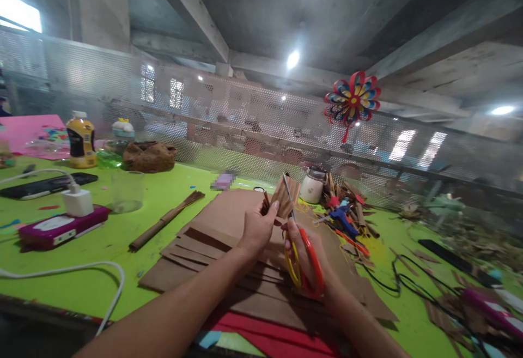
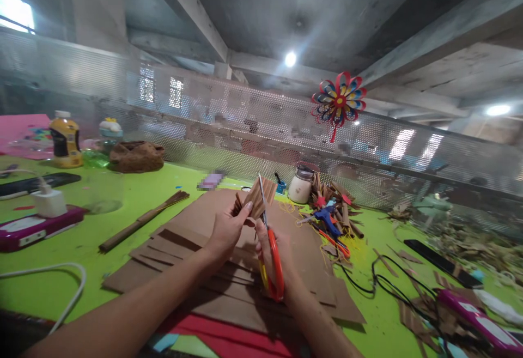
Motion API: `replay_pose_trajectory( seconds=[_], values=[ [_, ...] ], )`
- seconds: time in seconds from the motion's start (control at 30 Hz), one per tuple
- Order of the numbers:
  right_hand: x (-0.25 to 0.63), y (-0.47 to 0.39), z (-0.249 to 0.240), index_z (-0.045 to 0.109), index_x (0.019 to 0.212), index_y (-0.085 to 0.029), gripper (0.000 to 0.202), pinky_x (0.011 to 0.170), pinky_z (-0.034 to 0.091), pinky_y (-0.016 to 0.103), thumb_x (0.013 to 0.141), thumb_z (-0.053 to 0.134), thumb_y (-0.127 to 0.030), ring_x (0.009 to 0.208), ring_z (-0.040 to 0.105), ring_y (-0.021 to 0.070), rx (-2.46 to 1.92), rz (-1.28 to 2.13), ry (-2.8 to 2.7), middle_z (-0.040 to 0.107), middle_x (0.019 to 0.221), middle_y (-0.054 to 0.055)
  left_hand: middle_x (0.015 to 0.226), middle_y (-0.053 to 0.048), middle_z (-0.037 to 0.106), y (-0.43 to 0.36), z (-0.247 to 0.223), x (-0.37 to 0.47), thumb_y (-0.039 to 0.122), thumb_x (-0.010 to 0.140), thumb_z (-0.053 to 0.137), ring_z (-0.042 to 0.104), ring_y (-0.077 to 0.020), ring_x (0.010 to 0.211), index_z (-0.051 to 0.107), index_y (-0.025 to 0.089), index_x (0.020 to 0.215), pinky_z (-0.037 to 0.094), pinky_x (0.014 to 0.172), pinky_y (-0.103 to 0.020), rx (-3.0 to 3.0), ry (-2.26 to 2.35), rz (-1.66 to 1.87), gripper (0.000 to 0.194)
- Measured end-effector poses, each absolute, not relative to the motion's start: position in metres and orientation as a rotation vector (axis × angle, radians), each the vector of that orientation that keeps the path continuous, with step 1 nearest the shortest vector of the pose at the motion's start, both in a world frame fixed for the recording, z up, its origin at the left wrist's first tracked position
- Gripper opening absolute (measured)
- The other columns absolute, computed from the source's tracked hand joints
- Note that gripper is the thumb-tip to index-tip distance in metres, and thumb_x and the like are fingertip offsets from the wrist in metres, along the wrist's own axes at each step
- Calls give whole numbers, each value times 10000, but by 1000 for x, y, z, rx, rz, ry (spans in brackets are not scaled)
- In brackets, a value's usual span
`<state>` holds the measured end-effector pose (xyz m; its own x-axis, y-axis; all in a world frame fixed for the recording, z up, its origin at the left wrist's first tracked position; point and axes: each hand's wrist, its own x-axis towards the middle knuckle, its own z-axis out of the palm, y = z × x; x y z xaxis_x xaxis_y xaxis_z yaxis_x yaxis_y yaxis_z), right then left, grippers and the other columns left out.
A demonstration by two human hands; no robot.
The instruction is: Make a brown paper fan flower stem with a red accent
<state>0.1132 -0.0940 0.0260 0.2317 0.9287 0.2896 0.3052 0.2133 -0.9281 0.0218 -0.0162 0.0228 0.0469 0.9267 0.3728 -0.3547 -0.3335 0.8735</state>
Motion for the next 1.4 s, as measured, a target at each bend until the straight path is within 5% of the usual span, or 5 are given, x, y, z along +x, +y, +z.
replay_pose_trajectory(
  seconds=[0.37, 1.2, 1.4],
  values=[
    [119, -90, 18, 575, 731, -146, 478, 409, 337, 202, 747, 450, -607, 429, 419, 86, -1289, 689, -1301, 469, 519, -12, 654, -31, 613, -19, 27, 19, 311, 666, 631, 556, -123, 559, 640, 110, 741, 477, 457, -214, 1219, 642, 1512, 215],
    [136, -81, 23, 526, 602, -171, 414, 399, 325, 226, 741, 473, -558, 398, 413, 108, -1408, 412, -1263, 458, 449, -13, 721, -67, 622, -20, 29, 17, 270, 643, 655, 557, -127, 585, 627, 66, 793, 471, 475, -234, 1073, 604, 1438, 255],
    [190, -53, 11, 638, 849, -171, 338, 623, 432, 291, 687, 564, -457, 732, 602, 228, -1725, 41, -1505, 666, 788, 89, 763, -86, 641, -15, 26, 16, 240, 647, 640, 578, -132, 582, 633, 79, 808, 445, 456, -222, 1077, 631, 1329, 228]
  ],
)
